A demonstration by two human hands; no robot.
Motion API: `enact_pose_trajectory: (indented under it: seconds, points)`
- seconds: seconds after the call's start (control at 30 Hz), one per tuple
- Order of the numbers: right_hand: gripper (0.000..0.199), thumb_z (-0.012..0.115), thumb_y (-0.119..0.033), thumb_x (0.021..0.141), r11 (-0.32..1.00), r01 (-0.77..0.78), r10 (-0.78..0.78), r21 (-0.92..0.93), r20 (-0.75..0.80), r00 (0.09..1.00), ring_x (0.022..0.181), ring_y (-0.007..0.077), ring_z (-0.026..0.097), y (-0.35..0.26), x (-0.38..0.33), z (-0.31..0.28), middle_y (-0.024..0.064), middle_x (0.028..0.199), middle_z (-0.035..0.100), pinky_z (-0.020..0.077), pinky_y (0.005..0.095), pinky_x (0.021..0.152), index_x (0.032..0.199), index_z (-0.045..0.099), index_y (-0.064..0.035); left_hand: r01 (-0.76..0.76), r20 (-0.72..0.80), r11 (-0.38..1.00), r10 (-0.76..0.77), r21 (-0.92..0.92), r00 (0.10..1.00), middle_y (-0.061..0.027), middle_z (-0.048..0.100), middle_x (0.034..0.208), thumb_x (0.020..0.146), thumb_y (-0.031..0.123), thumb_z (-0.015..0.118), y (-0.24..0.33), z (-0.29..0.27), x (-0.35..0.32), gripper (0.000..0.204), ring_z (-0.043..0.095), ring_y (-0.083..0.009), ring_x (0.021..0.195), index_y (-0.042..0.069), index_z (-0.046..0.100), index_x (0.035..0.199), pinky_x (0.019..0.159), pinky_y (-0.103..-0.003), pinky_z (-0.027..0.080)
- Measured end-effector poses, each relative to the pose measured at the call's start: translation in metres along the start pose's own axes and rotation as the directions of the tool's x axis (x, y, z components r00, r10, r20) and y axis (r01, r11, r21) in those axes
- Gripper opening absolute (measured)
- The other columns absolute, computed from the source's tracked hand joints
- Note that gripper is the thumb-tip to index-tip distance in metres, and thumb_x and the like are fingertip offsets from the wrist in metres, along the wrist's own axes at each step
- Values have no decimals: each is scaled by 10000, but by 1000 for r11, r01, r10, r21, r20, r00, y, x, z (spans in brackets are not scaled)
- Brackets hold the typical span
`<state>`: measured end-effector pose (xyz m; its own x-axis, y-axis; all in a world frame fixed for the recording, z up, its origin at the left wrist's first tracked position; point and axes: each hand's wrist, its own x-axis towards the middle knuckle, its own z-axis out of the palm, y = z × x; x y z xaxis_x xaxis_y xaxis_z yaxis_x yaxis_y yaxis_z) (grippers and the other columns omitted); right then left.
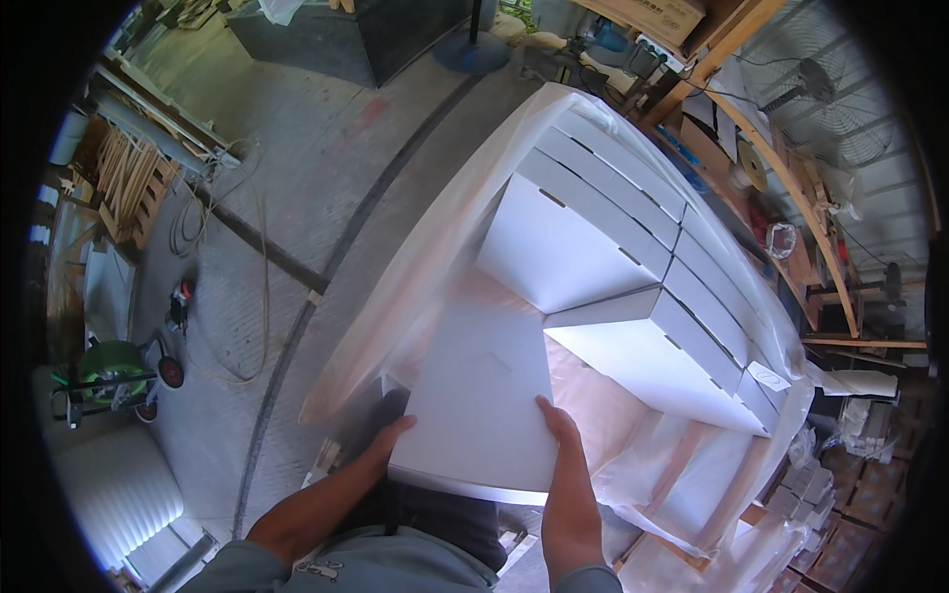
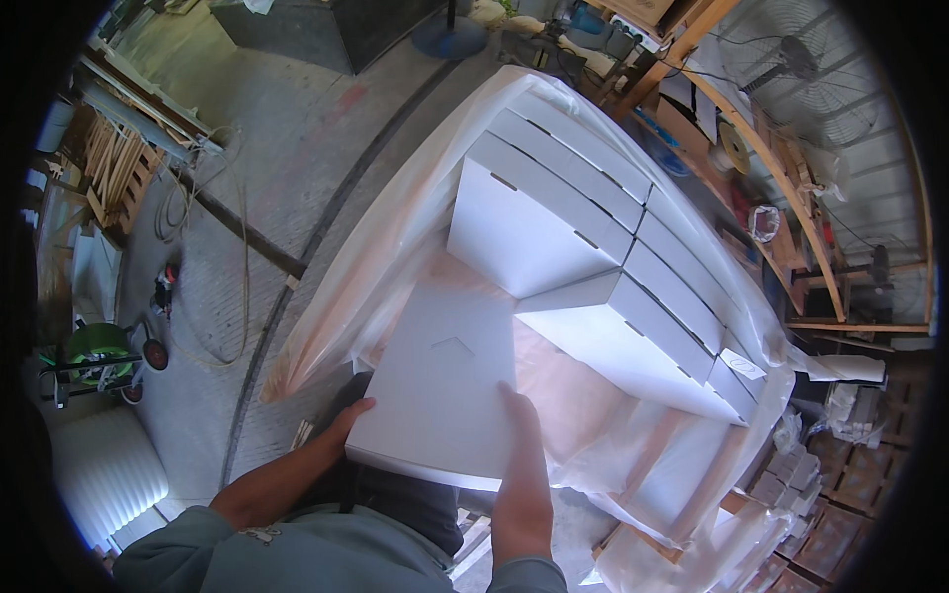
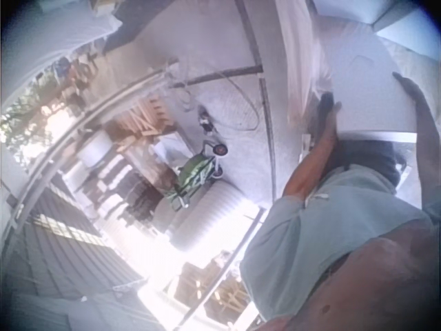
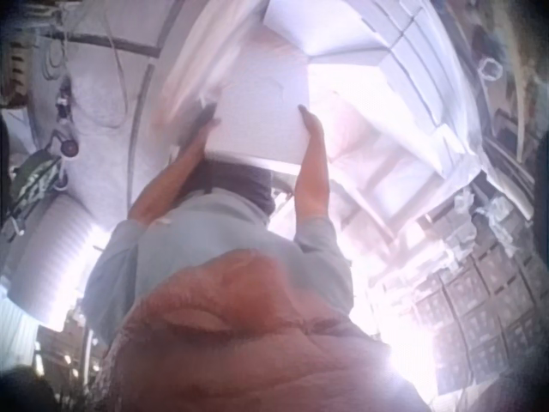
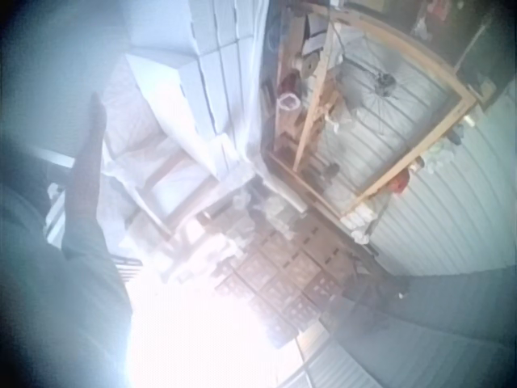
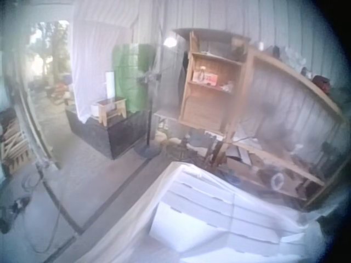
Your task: The person repeatedly picks up white rectangular panels from a pallet and places them onto a plastic-wrapped stack. The person handles the panels one at a time, aligning them on the growing stack. At the end, the person picks up a white strap from a nearby shelf.
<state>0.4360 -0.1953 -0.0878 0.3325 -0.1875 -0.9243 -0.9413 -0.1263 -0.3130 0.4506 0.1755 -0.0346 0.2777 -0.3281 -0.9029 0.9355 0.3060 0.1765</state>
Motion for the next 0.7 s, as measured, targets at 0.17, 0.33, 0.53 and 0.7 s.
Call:
enact_pose_trajectory:
  seconds: [0.17, 0.33, 0.53, 0.7]
  points:
    - [720, 465, -550, 889, 998, -62, 62, 11, -42, 997, 1080, 276, 558, -13, 24, -6, 204, 1173, 593, 387, 348, 963, 1199, 546, 95, -27, -20, 993, 30, 118, 999, -142, 638, 976, 884, 367, 567, 34, 21, 24, 478, 623, -238, 893, -52, 570, 1112, 792, -345, 498]
    - [737, 447, -557, 894, 999, -33, 32, 9, 22, 999, 1095, 278, 552, -19, 42, -19, 208, 1181, 589, 389, 335, 963, 1231, 521, 94, -41, -50, 964, 56, 263, 997, -123, 641, 952, 904, 385, 536, 56, 38, 57, 462, 617, -218, 870, -44, 589, 1069, 786, -335, 490]
    - [791, 407, -601, 891, 995, -58, 52, 81, 74, 996, 1121, 282, 539, -39, 29, -22, 222, 1193, 578, 383, 341, 973, 1246, 504, 99, 53, -58, 994, -48, 93, 997, -94, 624, 1062, 955, 419, 408, 66, 40, 43, 464, 590, -244, 984, 30, 555, 1159, 850, -364, 475]
    - [848, 426, -642, 864, 977, -119, 123, -174, 9, 992, 1088, 297, 557, -3, -32, -18, 225, 1189, 577, 403, 356, 951, 1250, 492, 110, 109, -52, 966, -124, -233, 991, -101, 588, 1158, 954, 405, 416, 46, 45, -21, 411, 567, -296, 1049, 101, 530, 1207, 883, -501, 463]
